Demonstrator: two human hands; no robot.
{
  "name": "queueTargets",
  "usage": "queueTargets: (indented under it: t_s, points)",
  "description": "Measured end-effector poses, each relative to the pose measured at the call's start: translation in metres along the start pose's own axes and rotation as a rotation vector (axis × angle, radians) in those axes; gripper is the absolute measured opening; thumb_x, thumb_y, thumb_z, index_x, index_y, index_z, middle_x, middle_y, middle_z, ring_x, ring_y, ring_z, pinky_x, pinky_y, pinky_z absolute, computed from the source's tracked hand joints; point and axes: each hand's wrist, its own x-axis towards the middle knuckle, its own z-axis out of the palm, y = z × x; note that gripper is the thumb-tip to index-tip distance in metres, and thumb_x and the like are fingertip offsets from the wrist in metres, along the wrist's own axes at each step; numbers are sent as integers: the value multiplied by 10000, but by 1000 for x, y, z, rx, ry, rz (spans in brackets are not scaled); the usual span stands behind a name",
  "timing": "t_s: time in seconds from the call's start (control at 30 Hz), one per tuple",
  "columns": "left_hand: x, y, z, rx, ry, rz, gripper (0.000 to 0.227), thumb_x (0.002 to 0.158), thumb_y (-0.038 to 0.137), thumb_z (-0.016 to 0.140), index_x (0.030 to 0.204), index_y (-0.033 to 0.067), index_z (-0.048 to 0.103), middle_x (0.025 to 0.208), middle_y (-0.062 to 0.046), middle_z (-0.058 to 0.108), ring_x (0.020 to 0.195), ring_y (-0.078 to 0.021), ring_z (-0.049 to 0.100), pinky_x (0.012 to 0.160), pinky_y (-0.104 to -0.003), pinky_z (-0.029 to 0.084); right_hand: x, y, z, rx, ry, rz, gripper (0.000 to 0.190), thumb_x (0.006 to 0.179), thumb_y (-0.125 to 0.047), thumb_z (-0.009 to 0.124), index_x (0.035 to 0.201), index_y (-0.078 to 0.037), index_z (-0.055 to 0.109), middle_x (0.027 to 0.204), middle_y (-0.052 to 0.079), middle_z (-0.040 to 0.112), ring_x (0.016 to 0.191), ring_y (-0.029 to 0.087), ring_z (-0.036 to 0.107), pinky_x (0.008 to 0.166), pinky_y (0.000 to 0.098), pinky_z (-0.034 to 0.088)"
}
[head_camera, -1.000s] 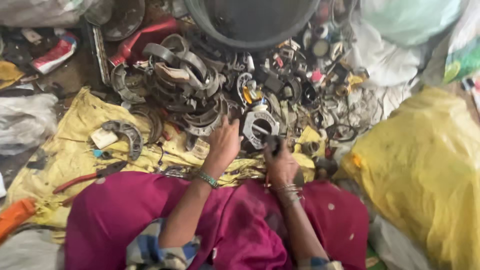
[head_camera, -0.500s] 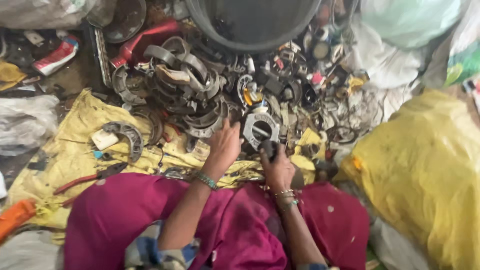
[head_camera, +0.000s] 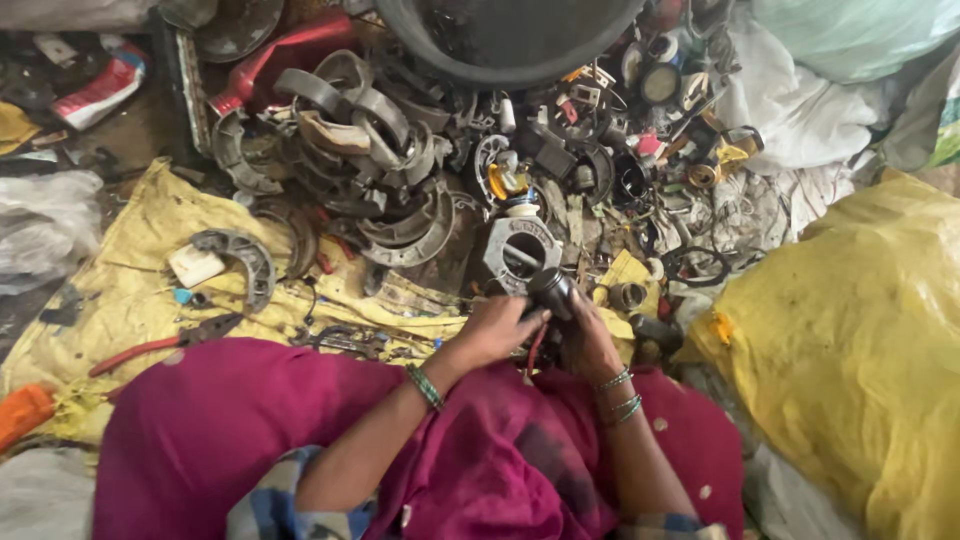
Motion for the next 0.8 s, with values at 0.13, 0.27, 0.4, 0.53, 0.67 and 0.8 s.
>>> queueTargets:
  t_s: [0.13,0.27,0.4,0.53,0.67,0.8]
  points:
    - [-11,4,20,95,54,20,407,991,380,582,952,-8,697,873,-229,714,818,-437,690,731,-540,530,4,-4,-14,-300,206,66,603,991,-347,622,1470,-10,476,1285,92,653,1095,143,641,919,268,538]
    - [-19,11,28,178,96,68,357,1016,329,552,916,11,678,837,-226,707,758,-434,680,691,-553,523,8,-6,3,-587,258,37,659,894,-276,758,1421,32,512,1185,106,688,991,114,641,846,258,542]
    - [-20,8,33,269,130,145,324,988,310,571,873,17,651,788,-222,707,697,-421,677,645,-552,517,5,-12,17,-622,225,-38,575,892,-248,777,1299,123,611,1049,80,718,894,105,647,777,250,552]
    - [-22,6,38,283,103,139,317,1009,300,550,890,22,645,785,-224,705,681,-416,678,635,-549,523,1,-10,27,-490,227,-7,540,918,-215,780,1305,117,603,1026,70,698,859,122,628,729,255,538]
    - [-18,3,31,325,107,124,331,983,312,561,888,5,640,759,-236,696,673,-422,675,629,-557,517,2,-13,31,-236,268,137,508,916,-222,730,1345,-32,536,1076,66,698,866,125,648,730,278,545]
    - [-11,-9,20,349,65,-27,376,1033,347,530,860,39,660,793,-227,712,754,-429,690,703,-556,525,-4,-10,29,-47,105,201,525,921,-251,654,1383,-29,540,1199,55,698,987,122,714,857,272,597]
